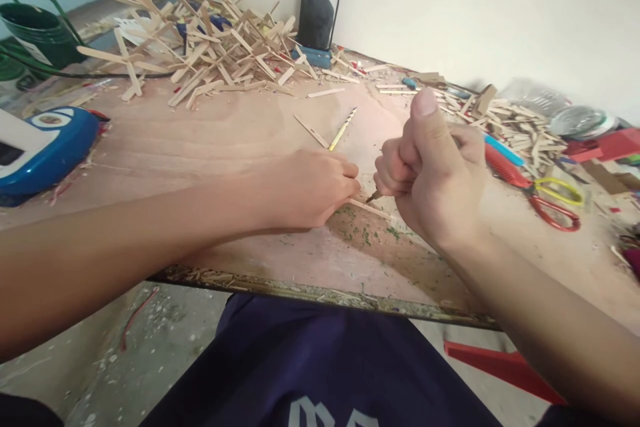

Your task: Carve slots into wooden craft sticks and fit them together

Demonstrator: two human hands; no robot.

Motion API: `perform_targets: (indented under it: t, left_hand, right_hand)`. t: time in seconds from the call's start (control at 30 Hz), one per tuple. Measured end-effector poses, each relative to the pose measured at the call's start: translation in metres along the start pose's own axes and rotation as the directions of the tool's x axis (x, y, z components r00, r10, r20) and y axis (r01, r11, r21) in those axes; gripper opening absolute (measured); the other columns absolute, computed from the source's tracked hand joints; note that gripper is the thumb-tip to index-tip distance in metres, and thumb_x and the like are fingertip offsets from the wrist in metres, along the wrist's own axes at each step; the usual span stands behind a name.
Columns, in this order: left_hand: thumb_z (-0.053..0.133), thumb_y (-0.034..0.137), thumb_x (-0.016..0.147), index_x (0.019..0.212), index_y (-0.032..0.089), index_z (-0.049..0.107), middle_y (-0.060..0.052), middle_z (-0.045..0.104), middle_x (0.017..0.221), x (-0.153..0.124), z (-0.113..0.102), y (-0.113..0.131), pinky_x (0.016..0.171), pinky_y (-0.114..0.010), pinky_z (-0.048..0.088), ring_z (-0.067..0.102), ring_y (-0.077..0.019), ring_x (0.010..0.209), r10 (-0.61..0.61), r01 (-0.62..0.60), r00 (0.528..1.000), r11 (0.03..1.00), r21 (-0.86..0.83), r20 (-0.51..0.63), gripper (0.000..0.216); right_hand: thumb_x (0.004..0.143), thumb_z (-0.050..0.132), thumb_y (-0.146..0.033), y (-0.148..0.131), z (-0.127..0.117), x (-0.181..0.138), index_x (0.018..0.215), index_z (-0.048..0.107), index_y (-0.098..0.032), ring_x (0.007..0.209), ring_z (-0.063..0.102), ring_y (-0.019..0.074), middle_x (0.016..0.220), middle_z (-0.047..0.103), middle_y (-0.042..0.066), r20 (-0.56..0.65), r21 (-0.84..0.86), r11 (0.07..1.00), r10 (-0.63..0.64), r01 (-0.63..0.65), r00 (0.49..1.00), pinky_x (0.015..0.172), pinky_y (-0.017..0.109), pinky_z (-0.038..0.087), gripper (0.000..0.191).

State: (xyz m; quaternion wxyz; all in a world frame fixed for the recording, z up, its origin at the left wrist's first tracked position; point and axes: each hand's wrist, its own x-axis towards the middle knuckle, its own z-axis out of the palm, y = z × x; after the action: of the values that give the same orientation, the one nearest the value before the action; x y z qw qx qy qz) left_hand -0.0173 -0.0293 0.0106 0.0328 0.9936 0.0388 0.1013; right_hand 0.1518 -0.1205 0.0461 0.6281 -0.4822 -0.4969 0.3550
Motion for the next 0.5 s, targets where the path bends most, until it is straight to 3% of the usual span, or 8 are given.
perform_targets:
  t: [0.13, 0.27, 0.4, 0.5]
  left_hand:
    - [0.059, 0.028, 0.112, 0.096, 0.020, 0.079, -0.005, 0.079, 0.100, -0.004, -0.004, -0.001, 0.087, -0.038, 0.052, 0.073, -0.0236, 0.096, 0.004, -0.004, 1.000, 0.999, -0.052, -0.003, 0.027]
    - [0.059, 0.024, 0.111, 0.098, 0.022, 0.081, -0.004, 0.078, 0.097, -0.007, -0.004, -0.003, 0.083, -0.036, 0.049, 0.071, -0.0213, 0.089, -0.020, 0.021, 1.000, 0.991, -0.132, 0.008, 0.025]
    - [0.064, 0.022, 0.106, 0.092, 0.022, 0.080, -0.003, 0.079, 0.092, -0.006, -0.004, -0.002, 0.079, -0.034, 0.048, 0.071, -0.0200, 0.085, -0.046, 0.049, 0.999, 0.972, -0.229, 0.021, 0.022]
    - [0.066, 0.020, 0.103, 0.089, 0.022, 0.079, -0.003, 0.081, 0.093, -0.004, -0.003, 0.002, 0.080, -0.033, 0.049, 0.072, -0.0190, 0.085, -0.063, 0.070, 0.997, 0.955, -0.288, 0.033, 0.019]
  right_hand:
    - [0.097, 0.085, -0.056, -0.007, -0.002, 0.000, 0.052, 0.028, -0.022, 0.046, 0.013, 0.0083, 0.055, 0.006, -0.007, 0.058, 0.061, 0.997, 0.046, -0.050, 0.997, 0.044, 0.031, 0.013, 0.080]
    - [0.093, 0.086, -0.062, -0.016, -0.008, -0.003, 0.053, 0.025, -0.021, 0.046, 0.016, 0.0073, 0.051, 0.013, -0.006, 0.162, 0.106, 0.983, 0.133, -0.151, 0.978, 0.046, 0.030, 0.014, 0.084]
    - [0.099, 0.079, -0.068, -0.023, -0.013, -0.007, 0.052, 0.026, -0.020, 0.046, 0.020, 0.0077, 0.050, 0.016, -0.006, 0.228, 0.139, 0.957, 0.220, -0.255, 0.948, 0.048, 0.029, 0.017, 0.086]
    - [0.101, 0.077, -0.067, -0.021, -0.014, -0.010, 0.052, 0.027, -0.020, 0.045, 0.020, 0.0078, 0.049, 0.017, -0.005, 0.239, 0.165, 0.952, 0.214, -0.257, 0.947, 0.047, 0.028, 0.018, 0.084]
